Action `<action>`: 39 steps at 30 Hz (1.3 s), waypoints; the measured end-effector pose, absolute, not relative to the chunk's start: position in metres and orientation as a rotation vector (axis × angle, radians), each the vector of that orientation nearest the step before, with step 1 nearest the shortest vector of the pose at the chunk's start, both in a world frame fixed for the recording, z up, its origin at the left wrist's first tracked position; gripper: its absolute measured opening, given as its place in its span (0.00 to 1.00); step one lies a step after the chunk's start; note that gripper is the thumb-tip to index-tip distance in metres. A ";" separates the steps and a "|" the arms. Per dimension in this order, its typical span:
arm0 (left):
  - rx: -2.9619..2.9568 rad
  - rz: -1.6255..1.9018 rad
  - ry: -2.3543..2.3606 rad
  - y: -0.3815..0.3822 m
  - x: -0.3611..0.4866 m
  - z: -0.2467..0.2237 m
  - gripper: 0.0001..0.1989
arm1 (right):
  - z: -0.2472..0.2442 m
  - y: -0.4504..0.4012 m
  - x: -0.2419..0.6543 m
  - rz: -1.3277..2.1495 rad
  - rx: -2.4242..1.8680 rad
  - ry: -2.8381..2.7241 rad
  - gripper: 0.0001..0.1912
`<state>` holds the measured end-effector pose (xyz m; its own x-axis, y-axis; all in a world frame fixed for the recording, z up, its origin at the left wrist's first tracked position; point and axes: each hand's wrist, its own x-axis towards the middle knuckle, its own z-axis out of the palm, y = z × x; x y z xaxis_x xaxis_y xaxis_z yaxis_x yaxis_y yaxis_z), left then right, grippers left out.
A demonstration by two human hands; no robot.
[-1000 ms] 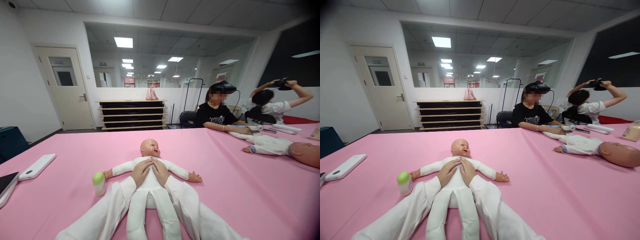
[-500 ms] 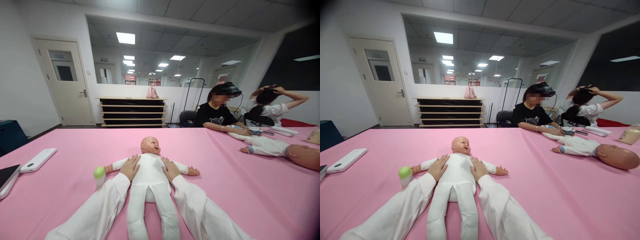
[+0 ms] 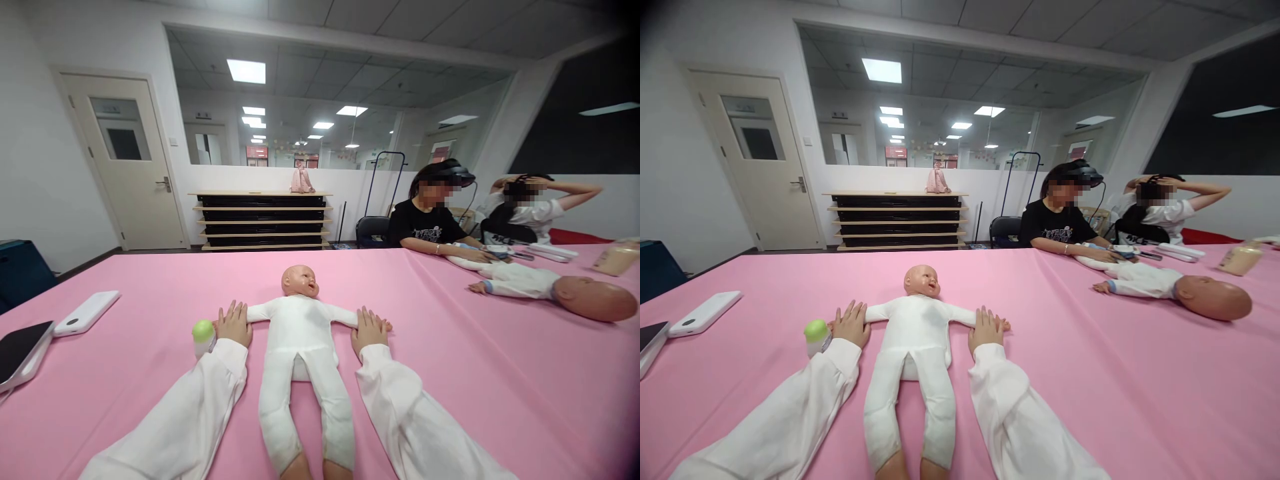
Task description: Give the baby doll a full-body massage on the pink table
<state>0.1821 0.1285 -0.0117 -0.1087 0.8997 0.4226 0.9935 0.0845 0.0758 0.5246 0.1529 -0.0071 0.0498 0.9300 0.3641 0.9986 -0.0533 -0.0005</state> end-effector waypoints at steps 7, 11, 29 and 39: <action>-1.994 -0.560 -1.903 0.128 0.188 -0.011 0.31 | -0.008 0.151 0.516 -0.476 -1.740 -2.114 0.31; -2.227 -0.504 -1.715 0.134 0.188 -0.023 0.27 | -0.011 0.154 0.515 -0.386 -1.629 -2.282 0.29; -1.939 -0.674 -1.931 0.133 0.183 -0.005 0.18 | 0.002 0.165 0.531 -0.547 -1.844 -1.930 0.23; -2.249 -0.482 -1.755 0.146 0.186 -0.016 0.22 | 0.000 0.167 0.519 -0.242 -1.594 -2.372 0.25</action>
